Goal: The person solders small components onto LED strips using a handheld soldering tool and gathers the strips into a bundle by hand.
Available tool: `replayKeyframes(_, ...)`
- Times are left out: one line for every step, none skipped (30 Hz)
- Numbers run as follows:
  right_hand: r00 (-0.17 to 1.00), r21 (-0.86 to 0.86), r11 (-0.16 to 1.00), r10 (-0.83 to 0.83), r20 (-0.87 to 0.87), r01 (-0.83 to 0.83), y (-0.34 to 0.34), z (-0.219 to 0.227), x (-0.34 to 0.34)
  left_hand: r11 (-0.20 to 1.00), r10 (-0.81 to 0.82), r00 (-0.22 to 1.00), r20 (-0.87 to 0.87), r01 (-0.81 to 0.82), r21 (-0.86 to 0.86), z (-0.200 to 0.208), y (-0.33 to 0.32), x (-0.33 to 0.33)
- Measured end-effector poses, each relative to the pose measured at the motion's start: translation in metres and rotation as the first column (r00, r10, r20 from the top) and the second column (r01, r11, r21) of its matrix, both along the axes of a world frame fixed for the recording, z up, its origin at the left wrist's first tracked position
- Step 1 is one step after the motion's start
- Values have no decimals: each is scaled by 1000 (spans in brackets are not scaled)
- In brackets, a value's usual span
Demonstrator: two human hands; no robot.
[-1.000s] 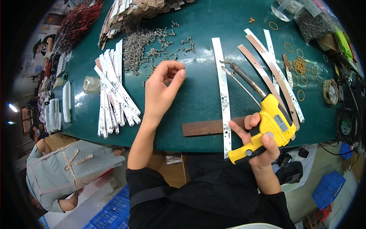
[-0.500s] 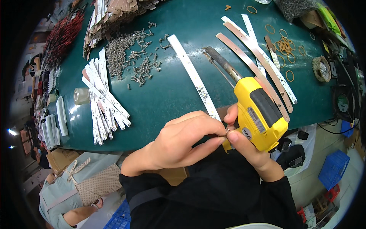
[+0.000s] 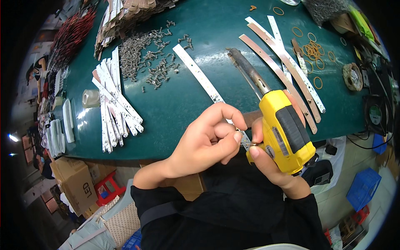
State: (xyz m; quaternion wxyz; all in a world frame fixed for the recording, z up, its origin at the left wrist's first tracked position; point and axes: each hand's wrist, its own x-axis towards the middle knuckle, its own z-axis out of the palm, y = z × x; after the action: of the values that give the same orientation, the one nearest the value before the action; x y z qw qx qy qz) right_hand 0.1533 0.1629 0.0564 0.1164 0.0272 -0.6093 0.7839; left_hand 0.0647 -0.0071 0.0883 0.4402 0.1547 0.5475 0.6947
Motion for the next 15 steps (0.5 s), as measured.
replayKeyframes(1000, -8, 1000, 1, -18, -1, -1, -1, 0, 999, -8, 994, 107, 4, 34, 0, 0, -1)
replayKeyframes(1000, -10, 1000, 6, -20, -6, -2, 0, 0, 998, -19, 977, 212, 5, 68, 0, 0, -2)
replayKeyframes(1000, -5, 1000, -13, -5, 13, -2, 1, 0, 998, -20, 977, 212, 5, 70, 0, -1, -4)
replayKeyframes(999, 0, 999, -32, 9, 32, -2, 2, 0, 998, -28, 979, 203, 16, 60, 2, -2, -6)
replayKeyframes(999, 1, 999, -33, 9, 33, -2, 2, 0, 998, -37, 980, 195, 28, 51, 3, -3, -7)
replayKeyframes(999, 13, 999, -37, 13, 37, -2, 2, 1, 998, -37, 980, 195, 27, 50, 5, -2, -7)
replayKeyframes(999, 26, 999, -41, 17, 40, -2, 1, 1, 999, -50, 980, 194, 49, 10, 6, 0, -7)
replayKeyframes(999, 26, 999, -41, 17, 41, -1, -1, 1, 997, -63, 979, 193, 71, -31, 6, 2, -6)
replayKeyframes(999, 30, 999, -41, 11, 40, 0, -2, 2, 997, -62, 980, 191, 69, -32, 5, 3, -4)
replayKeyframes(999, 33, 999, -41, 5, 40, 1, -3, 2, 998, -45, 988, 145, 49, -25, 2, 3, -1)
replayKeyframes(999, 32, 999, -40, 4, 40, 0, 0, 3, 999, -29, 995, 99, 31, -16, 0, 2, 1)
replayKeyframes(993, -24, 998, -54, 107, 57, -2, 4, 5, 999, -41, 998, 40, 40, 11, -3, 0, 2)
replayKeyframes(976, -77, 994, -62, 210, 79, -2, 6, 6, 999, -43, 998, 40, 42, 12, -4, 0, 3)
replayKeyframes(976, -77, 994, -64, 210, 81, -2, 5, 6, 999, -36, 990, -134, 33, -25, -4, 0, 3)
replayKeyframes(985, -42, 997, -62, 163, 70, 0, 4, 5, 998, -34, 952, -306, 16, -59, -4, 0, 4)
